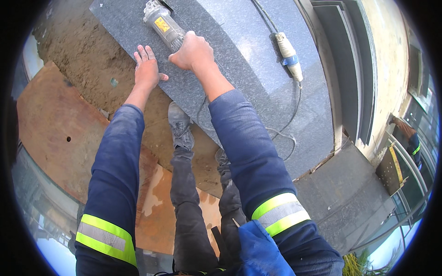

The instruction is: The person uses an angle grinder to cut a large gray stone slab placed on the ground. They hold the slab with one hand and guide the grinder with the other, creating a cut line along the slab's surface.

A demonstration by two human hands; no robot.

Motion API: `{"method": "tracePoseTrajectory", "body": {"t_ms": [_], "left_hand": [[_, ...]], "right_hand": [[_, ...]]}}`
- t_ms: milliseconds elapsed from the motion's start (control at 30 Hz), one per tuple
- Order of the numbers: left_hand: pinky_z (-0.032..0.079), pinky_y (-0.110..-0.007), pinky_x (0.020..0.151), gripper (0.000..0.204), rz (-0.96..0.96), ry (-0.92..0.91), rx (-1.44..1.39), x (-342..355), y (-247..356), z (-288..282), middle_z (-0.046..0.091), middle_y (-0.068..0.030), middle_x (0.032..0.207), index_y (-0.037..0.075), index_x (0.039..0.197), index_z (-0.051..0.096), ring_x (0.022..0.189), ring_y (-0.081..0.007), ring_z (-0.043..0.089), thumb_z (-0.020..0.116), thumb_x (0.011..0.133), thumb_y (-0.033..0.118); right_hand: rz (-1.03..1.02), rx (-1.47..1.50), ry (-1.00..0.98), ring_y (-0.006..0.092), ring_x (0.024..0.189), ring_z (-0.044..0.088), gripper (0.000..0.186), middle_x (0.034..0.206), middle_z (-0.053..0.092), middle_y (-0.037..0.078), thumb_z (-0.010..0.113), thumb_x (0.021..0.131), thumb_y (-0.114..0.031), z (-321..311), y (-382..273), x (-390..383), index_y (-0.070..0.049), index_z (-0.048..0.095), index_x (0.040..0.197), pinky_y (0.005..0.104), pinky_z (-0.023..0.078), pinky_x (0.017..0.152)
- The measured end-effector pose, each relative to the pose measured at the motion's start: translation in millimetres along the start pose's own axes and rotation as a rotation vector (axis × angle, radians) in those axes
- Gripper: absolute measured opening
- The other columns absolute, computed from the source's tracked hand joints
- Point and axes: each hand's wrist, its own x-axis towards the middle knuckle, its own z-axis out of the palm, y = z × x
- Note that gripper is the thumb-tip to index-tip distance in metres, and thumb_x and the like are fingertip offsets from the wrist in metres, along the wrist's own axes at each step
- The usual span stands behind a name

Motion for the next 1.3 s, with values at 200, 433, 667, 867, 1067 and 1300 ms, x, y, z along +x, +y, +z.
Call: {"method": "tracePoseTrajectory", "body": {"t_ms": [200, 433, 667, 867, 1067, 1300], "left_hand": [[0.037, -0.062, 0.122, 0.142, 0.012, 0.023, -0.009, -0.3, -2.0, 1.0, 0.004, -0.0303, 0.175, -0.004, 0.167, 0.01, 0.161, -0.0501, 0.011, 0.102, 0.063, 0.024], [0.037, -0.063, 0.122, 0.14, 0.025, 0.04, 0.0, 1.6, -3.9, 5.2, 0.005, -0.0317, 0.174, -0.005, 0.166, 0.011, 0.16, -0.0512, 0.013, 0.101, 0.063, 0.024], [0.037, -0.062, 0.123, 0.141, 0.023, 0.024, 0.024, 1.6, -2.5, 2.8, 0.005, -0.0328, 0.173, -0.007, 0.166, 0.009, 0.16, -0.0514, 0.014, 0.101, 0.064, 0.027], [0.036, -0.055, 0.125, 0.142, -0.002, 0.0, 0.049, -1.2, 2.6, -3.0, 0.005, -0.0324, 0.174, -0.007, 0.166, 0.009, 0.16, -0.0505, 0.014, 0.101, 0.063, 0.027], [0.037, -0.059, 0.123, 0.141, 0.015, 0.02, 0.007, -0.8, -2.0, -0.3, 0.004, -0.0324, 0.174, -0.006, 0.166, 0.01, 0.16, -0.0514, 0.013, 0.101, 0.063, 0.024], [0.039, -0.062, 0.121, 0.139, 0.025, 0.043, -0.032, -0.1, -1.9, 2.5, 0.004, -0.0317, 0.174, -0.006, 0.166, 0.012, 0.16, -0.0515, 0.012, 0.101, 0.063, 0.021]], "right_hand": [[0.081, 0.009, -0.075, 0.0429, 0.113, 0.072, 0.063, 0.116, 0.073, 0.029, 0.084, 0.072, -0.029, -9.1, 6.5, -25.5, 0.005, 0.062, 0.121, 0.0477, 0.058, 0.099], [0.023, 0.008, -0.003, 0.0442, 0.109, 0.073, 0.063, 0.112, 0.073, 0.032, 0.084, 0.072, -0.03, 1.6, 8.3, -13.8, 0.009, 0.063, 0.117, 0.0476, 0.059, 0.095], [0.011, 0.011, -0.011, 0.0448, 0.109, 0.073, 0.067, 0.114, 0.072, 0.034, 0.084, 0.072, -0.031, 3.2, -1.2, 6.8, 0.012, 0.064, 0.119, 0.0475, 0.06, 0.094], [0.015, 0.019, -0.021, 0.0441, 0.11, 0.073, 0.066, 0.113, 0.072, 0.034, 0.084, 0.072, -0.032, -1.1, 4.4, -8.6, 0.011, 0.064, 0.118, 0.048, 0.06, 0.095], [0.093, -0.006, -0.057, 0.0425, 0.114, 0.072, 0.063, 0.117, 0.073, 0.028, 0.086, 0.072, -0.03, -6.1, 8.8, -28.0, 0.004, 0.063, 0.118, 0.0471, 0.059, 0.098], [0.024, 0.004, -0.013, 0.043, 0.112, 0.073, 0.065, 0.117, 0.073, 0.031, 0.086, 0.072, -0.031, 3.7, 6.1, -4.0, 0.008, 0.064, 0.119, 0.0467, 0.059, 0.097]]}}
